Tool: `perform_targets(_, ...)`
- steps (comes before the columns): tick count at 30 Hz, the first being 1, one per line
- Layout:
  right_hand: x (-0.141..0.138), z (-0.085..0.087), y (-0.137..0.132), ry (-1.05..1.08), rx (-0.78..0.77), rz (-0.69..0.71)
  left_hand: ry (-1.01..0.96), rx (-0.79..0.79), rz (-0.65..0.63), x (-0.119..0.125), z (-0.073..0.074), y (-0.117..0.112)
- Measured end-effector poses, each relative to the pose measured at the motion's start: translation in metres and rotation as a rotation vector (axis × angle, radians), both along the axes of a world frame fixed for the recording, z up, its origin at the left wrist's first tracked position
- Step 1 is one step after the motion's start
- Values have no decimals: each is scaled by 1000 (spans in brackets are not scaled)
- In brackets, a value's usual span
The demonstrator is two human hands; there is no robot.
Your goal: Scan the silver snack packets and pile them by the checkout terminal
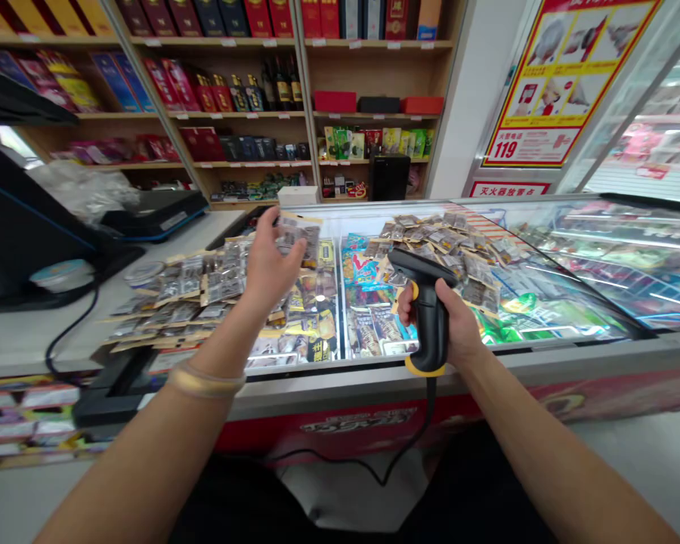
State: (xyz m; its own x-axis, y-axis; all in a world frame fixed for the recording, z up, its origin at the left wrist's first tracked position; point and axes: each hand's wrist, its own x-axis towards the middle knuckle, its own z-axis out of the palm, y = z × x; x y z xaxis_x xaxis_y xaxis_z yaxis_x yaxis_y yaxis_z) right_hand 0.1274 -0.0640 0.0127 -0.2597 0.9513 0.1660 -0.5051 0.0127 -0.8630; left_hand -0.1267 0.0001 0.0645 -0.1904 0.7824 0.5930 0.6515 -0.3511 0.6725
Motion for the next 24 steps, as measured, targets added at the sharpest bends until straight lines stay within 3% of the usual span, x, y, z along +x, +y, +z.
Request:
perform_targets(3, -29, -2, 4, 0, -31, 77, 144, -66, 242, -59, 12, -10)
perform_targets(5, -45, -3, 4, 7, -43, 109, 307, -209, 374, -86, 13, -18)
perform_targets(8, -58, -6, 3, 1, -52, 130, 548, -504, 454, -108, 5, -26)
perform_targets(10, -62, -8, 2, -15, -56, 142, 623, -583, 444, -113, -4, -28)
perform_targets(14, -64, -11, 1, -47, -51, 131, 606, -511, 436, -115, -11, -30)
perform_targets(17, -62, -11, 1, -39, -53, 120, 539, -399, 454, -110, -6, -35)
perform_targets(19, -57, -9, 0, -28, -50, 116, 506, -243, 454, -101, -1, -39)
perform_targets(21, -47, -7, -2, -24, -38, 104, 481, -59, 394, -86, 3, -42)
perform_targets(24, -20, -2, -5, -24, 1, 57, 471, 137, 184, -51, 3, -41)
